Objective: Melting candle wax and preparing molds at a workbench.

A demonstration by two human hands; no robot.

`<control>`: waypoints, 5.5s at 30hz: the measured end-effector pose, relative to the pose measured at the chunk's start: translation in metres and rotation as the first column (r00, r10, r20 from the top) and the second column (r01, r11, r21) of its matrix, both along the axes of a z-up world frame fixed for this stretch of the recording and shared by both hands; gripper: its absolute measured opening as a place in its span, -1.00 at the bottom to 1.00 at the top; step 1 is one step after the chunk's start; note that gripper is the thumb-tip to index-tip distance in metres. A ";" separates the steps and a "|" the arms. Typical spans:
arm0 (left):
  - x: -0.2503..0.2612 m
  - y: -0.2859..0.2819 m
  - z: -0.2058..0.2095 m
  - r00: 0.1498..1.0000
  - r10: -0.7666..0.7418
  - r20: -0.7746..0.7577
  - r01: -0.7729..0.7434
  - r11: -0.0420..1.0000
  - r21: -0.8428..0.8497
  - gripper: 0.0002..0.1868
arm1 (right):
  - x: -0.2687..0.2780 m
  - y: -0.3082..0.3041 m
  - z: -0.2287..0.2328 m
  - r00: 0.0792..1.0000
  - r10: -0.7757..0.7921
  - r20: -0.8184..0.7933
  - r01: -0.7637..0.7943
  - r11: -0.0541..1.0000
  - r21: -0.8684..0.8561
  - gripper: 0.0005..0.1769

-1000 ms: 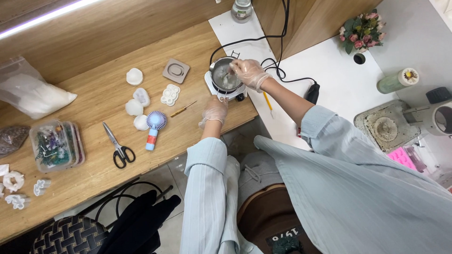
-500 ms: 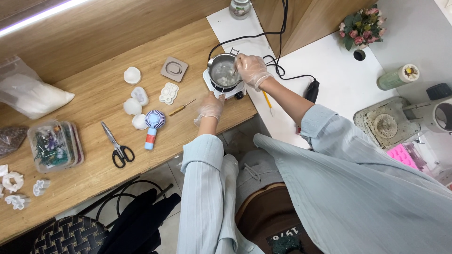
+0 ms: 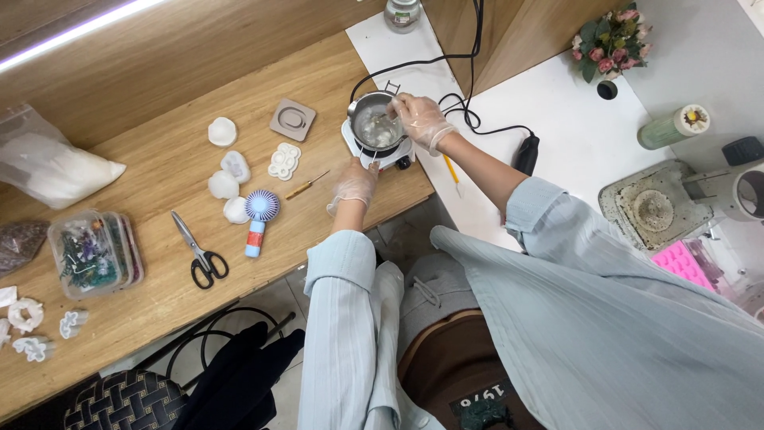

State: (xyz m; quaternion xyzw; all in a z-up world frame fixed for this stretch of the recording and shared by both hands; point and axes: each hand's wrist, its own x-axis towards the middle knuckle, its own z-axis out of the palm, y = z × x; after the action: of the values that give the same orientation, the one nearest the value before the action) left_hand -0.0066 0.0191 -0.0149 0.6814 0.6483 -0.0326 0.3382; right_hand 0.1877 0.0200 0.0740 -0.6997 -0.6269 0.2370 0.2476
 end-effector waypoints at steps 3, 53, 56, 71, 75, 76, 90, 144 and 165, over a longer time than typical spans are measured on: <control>-0.005 0.002 0.005 1.000 -0.008 -0.022 0.008 1.000 -0.014 -0.31 | 0.000 0.001 -0.001 0.977 0.069 -0.202 -0.081 0.995 -0.055 -0.58; -0.007 -0.009 0.005 0.996 0.044 0.074 -0.043 0.999 -0.023 -0.39 | 0.004 -0.014 0.010 0.999 0.011 0.031 -0.011 1.000 -0.005 -0.60; -0.007 -0.001 -0.004 0.993 0.050 0.104 -0.053 0.998 0.023 -0.41 | -0.001 -0.011 0.016 1.000 0.019 0.002 -0.019 0.999 -0.041 -0.60; -0.010 -0.010 0.001 0.997 0.048 0.064 -0.047 0.999 -0.027 -0.41 | -0.011 -0.004 0.010 0.985 0.061 0.159 -0.064 0.998 0.011 -0.66; -0.010 -0.006 0.014 0.995 0.050 0.083 -0.049 0.999 -0.020 -0.41 | -0.022 -0.001 0.018 0.999 0.016 0.032 -0.019 0.993 0.118 -0.66; -0.008 -0.007 0.014 0.995 0.051 0.084 -0.049 0.999 -0.020 -0.41 | -0.021 0.001 0.014 0.999 0.016 0.033 -0.020 0.993 0.118 -0.66; -0.006 -0.002 0.008 0.997 0.051 0.059 -0.048 0.998 -0.044 -0.36 | -0.017 0.000 0.026 0.986 0.080 0.144 -0.093 0.992 0.090 -0.64; -0.135 -0.075 -0.009 0.976 0.198 0.093 -0.218 0.896 0.387 0.04 | 0.006 -0.196 -0.167 0.980 -0.198 0.030 0.197 0.979 0.053 -0.72; -0.115 -0.062 -0.054 0.834 -0.296 -0.465 0.167 0.940 -0.298 0.45 | 0.013 -0.201 -0.152 0.881 -0.186 0.435 0.234 0.970 -0.059 -0.63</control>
State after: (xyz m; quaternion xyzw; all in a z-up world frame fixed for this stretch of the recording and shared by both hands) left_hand -0.1211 -0.0433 -0.0688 0.6759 0.6167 -0.3299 0.2322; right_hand 0.2011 -0.1812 -0.0781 -0.8108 -0.5722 0.0840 0.0901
